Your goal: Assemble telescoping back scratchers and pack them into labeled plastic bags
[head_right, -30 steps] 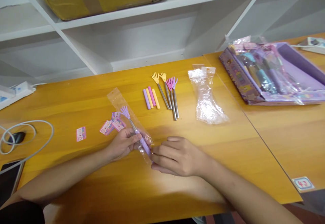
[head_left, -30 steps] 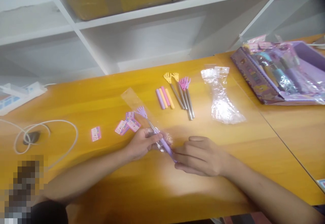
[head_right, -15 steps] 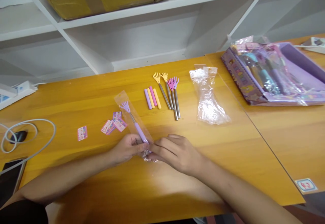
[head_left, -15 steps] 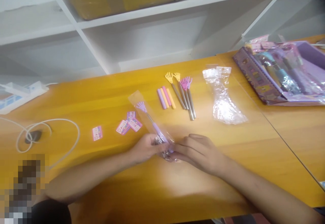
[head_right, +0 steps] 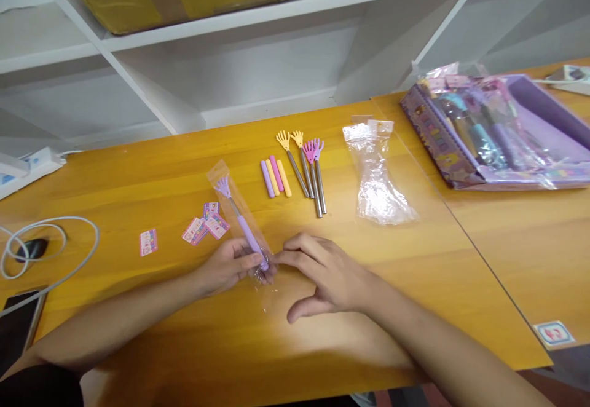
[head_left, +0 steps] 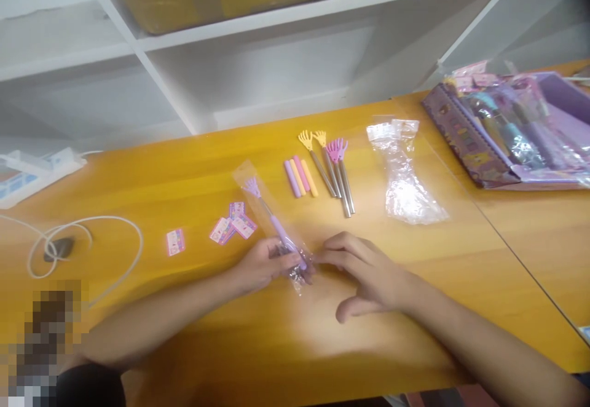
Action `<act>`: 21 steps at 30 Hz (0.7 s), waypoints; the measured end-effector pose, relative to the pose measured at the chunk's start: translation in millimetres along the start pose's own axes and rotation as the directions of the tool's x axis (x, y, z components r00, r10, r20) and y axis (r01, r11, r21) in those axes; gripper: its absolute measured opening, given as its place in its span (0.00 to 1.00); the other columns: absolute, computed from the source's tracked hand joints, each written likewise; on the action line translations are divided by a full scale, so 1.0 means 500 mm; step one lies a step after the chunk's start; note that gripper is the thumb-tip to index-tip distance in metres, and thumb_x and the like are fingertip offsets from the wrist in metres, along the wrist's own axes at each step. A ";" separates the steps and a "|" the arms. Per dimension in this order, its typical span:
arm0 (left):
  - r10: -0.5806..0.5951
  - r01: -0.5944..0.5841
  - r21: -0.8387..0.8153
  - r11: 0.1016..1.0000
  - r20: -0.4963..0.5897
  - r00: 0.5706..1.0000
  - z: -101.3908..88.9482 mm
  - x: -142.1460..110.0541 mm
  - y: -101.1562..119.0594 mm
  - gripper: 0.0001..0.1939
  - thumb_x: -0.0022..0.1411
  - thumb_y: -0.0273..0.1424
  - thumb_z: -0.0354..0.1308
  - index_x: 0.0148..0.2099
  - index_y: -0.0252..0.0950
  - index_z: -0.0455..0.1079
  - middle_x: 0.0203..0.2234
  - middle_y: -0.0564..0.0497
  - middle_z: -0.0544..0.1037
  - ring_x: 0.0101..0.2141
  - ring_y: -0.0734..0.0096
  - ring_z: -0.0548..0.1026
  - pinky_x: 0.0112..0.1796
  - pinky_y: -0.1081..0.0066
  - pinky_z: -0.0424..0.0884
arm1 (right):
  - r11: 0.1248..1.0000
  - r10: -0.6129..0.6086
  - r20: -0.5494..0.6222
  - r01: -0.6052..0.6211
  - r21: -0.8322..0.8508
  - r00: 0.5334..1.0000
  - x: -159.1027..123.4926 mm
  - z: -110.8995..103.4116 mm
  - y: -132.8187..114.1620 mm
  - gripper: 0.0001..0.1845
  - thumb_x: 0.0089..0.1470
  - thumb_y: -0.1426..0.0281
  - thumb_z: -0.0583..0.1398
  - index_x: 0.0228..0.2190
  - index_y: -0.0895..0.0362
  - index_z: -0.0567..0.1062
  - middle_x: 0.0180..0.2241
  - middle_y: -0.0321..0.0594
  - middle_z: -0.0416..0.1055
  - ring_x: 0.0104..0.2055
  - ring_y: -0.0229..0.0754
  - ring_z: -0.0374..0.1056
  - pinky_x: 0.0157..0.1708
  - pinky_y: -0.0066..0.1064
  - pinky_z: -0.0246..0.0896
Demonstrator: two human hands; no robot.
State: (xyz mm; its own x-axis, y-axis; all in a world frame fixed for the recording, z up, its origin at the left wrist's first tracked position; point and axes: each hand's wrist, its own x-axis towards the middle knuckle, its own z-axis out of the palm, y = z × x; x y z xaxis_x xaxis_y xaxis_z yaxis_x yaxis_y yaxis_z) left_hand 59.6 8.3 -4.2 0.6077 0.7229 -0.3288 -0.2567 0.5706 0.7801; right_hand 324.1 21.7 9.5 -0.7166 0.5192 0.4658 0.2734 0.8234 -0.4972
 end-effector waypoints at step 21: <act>0.021 -0.021 0.041 0.999 -0.001 1.000 -0.013 0.003 -0.019 0.23 0.69 0.46 0.68 0.55 0.34 0.79 0.46 0.41 0.85 0.45 0.59 0.84 0.52 0.60 0.77 | 0.970 0.183 -0.043 -0.173 0.171 0.982 0.021 0.025 -0.033 0.03 0.71 0.72 0.59 0.43 0.55 0.74 0.39 0.41 0.77 0.39 0.38 0.76 0.39 0.29 0.73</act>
State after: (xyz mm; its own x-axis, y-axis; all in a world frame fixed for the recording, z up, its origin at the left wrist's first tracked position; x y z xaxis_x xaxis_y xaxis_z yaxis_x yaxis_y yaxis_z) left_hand 58.0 6.8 -15.6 0.6015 0.7350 -0.3130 -0.2381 0.5389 0.8080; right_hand 304.1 10.6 13.4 -0.6263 0.6705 0.3977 0.2795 0.6694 -0.6883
